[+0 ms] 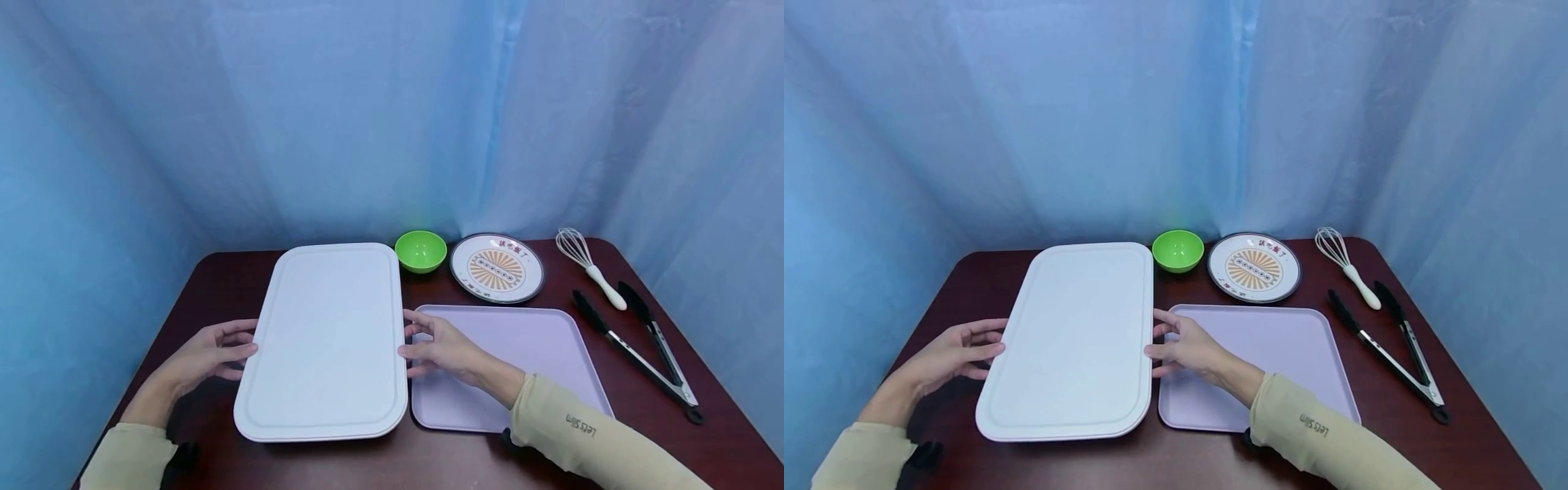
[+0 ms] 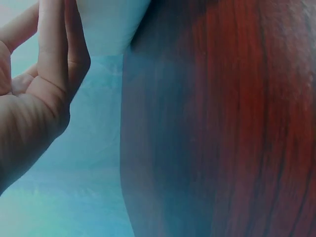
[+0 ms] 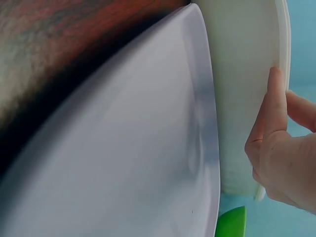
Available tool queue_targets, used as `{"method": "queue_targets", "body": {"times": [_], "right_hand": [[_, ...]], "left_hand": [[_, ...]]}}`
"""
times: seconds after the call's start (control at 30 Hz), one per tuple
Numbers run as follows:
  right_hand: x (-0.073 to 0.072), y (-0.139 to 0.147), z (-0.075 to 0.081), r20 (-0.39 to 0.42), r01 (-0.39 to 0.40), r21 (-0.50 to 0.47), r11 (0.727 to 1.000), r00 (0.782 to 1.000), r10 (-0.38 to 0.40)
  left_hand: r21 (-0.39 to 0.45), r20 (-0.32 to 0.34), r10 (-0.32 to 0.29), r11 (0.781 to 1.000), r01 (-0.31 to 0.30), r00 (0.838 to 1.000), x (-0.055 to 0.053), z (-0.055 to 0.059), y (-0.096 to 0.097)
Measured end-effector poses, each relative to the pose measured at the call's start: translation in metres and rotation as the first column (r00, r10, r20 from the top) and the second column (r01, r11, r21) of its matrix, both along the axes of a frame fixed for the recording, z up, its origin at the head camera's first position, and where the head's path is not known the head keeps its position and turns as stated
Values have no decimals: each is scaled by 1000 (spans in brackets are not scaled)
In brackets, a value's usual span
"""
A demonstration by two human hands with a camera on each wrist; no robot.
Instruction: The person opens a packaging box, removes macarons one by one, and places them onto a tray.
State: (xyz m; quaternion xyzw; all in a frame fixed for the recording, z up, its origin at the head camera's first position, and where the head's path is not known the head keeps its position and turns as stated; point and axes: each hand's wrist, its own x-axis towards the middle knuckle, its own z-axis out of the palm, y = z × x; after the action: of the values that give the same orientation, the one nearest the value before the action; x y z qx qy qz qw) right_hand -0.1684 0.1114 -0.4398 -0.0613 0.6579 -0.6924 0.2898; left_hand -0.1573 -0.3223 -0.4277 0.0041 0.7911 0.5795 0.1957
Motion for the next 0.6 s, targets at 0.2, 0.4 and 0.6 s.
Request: {"method": "queue_targets", "body": {"times": [0.2, 0.4, 0.6], "right_hand": [[2, -1, 0, 11, 4, -18, 1000, 1000, -4], [3, 0, -2, 6, 5, -15, 1000, 1000, -5], [4, -2, -3, 10, 4, -17, 1000, 1000, -4]], "left_hand": [[16, 28, 4, 1000, -4, 1000, 0, 5, 0], [31, 39, 3, 1000, -5, 999, -1, 2, -1], [6, 50, 31, 999, -31, 998, 1, 0, -1]]}}
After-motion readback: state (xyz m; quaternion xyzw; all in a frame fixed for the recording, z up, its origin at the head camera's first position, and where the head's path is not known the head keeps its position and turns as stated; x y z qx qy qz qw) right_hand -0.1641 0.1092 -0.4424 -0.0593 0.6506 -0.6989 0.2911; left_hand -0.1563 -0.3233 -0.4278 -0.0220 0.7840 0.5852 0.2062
